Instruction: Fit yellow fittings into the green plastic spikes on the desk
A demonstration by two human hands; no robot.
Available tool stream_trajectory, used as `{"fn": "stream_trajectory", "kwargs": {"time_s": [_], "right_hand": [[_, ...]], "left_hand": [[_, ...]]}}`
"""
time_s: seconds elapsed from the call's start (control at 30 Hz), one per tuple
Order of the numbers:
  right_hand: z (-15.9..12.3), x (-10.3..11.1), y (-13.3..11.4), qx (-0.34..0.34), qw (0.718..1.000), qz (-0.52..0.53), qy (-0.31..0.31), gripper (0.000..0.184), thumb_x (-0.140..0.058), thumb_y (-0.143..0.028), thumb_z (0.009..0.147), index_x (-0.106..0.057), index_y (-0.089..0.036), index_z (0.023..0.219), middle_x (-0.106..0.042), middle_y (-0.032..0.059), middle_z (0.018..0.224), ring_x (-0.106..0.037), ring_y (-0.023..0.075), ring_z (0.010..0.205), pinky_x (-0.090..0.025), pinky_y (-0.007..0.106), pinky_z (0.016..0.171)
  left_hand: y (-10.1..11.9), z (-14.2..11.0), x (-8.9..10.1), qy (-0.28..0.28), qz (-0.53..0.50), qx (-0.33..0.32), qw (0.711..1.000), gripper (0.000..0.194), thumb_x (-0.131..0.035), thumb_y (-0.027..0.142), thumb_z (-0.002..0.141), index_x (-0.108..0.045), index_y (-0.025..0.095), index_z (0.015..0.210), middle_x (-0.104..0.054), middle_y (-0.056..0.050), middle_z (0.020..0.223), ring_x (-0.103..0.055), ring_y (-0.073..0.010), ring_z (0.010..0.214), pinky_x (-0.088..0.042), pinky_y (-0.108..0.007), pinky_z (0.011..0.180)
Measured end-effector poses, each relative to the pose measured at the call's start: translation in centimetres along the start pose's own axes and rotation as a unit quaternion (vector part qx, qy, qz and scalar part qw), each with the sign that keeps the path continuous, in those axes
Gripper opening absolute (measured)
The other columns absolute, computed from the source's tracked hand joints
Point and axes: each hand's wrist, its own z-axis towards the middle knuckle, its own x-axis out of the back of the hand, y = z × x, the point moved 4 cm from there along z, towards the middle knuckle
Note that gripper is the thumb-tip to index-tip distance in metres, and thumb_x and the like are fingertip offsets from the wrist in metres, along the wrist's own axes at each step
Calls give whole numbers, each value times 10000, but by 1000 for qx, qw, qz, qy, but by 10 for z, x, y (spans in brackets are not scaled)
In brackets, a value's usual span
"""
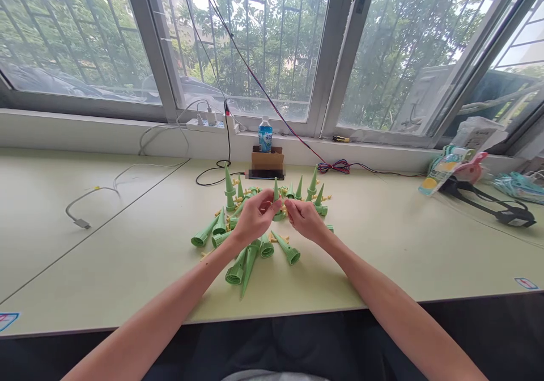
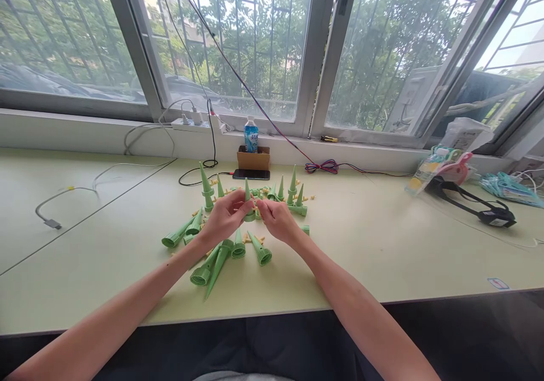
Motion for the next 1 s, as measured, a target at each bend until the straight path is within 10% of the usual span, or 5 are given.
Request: {"fn": "stream_trajectory", "kwargs": {"time_s": [0.43, 1.0], "right_hand": [[-4, 3, -11, 33, 999, -7, -20, 321, -418, -496, 969, -482, -199, 1072, -489, -52, 631, -392, 95, 503, -298, 226, 515], [-1, 4, -2, 25, 999, -26, 6, 420, -368, -509, 982, -391, -204, 694, -388, -52, 536, -345, 89, 492, -268, 237, 504]], "left_hand": [[-1, 3, 3, 46, -176, 157, 971, 338, -710, 463, 779, -565, 158, 787, -440, 37, 616, -343, -47, 455, -317, -172, 368], [5, 0, -1, -35, -30, 40, 998, 232, -583, 392, 891, -495, 190, 821, -451, 21, 696, -434, -86, 556, -347, -190, 428]]}}
